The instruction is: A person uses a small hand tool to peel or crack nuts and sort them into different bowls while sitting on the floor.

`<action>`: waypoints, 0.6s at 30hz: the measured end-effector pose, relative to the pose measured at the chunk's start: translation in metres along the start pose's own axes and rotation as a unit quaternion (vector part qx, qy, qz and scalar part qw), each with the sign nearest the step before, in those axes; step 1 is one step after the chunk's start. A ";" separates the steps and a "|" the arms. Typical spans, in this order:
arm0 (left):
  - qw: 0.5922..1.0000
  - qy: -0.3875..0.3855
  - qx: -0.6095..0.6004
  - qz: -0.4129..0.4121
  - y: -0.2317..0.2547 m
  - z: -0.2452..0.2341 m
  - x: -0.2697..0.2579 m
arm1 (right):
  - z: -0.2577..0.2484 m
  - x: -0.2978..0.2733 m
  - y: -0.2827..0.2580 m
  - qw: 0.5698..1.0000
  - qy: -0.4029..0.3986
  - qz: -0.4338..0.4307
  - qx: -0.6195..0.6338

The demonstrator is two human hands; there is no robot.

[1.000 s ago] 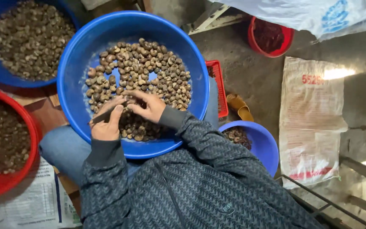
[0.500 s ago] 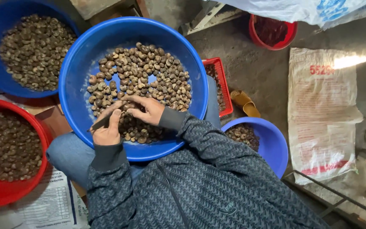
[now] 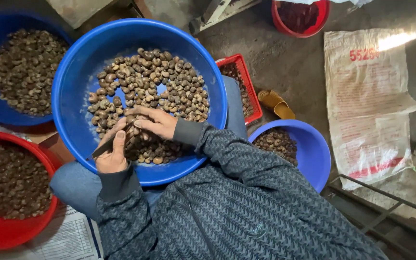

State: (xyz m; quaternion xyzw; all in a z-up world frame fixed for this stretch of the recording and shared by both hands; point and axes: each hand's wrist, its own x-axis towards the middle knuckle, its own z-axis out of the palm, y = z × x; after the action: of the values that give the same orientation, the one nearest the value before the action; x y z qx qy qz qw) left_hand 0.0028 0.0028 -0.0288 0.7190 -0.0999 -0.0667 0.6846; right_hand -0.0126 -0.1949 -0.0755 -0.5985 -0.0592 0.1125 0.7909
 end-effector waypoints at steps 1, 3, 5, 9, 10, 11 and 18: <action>1.000 -0.002 0.000 0.000 0.003 0.001 0.000 | 0.002 0.000 -0.005 1.000 0.002 -0.001 0.001; 1.000 -0.002 0.010 -0.004 0.008 0.002 0.000 | 0.006 -0.001 -0.014 0.999 0.006 0.013 0.048; 1.000 0.003 -0.004 0.000 0.004 0.001 0.000 | 0.001 0.001 -0.007 0.999 0.001 0.017 0.039; 1.000 -0.006 -0.029 0.012 0.010 0.005 0.001 | -0.004 0.006 0.002 1.000 0.020 0.003 -0.005; 1.000 -0.008 -0.028 0.011 0.006 0.004 0.001 | -0.001 0.003 -0.002 1.000 0.022 0.003 -0.004; 0.999 -0.006 -0.043 0.003 0.003 0.003 0.001 | 0.002 0.001 -0.006 1.000 0.029 0.011 0.007; 0.996 0.042 -0.083 0.007 0.002 0.006 -0.001 | 0.007 -0.006 -0.019 0.997 0.031 -0.003 -0.072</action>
State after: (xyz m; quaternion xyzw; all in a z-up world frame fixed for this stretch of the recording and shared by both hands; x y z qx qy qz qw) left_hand 0.0008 -0.0032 -0.0276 0.6610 -0.0701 -0.0394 0.7461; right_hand -0.0178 -0.1946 -0.0554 -0.6573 -0.0442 0.0869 0.7473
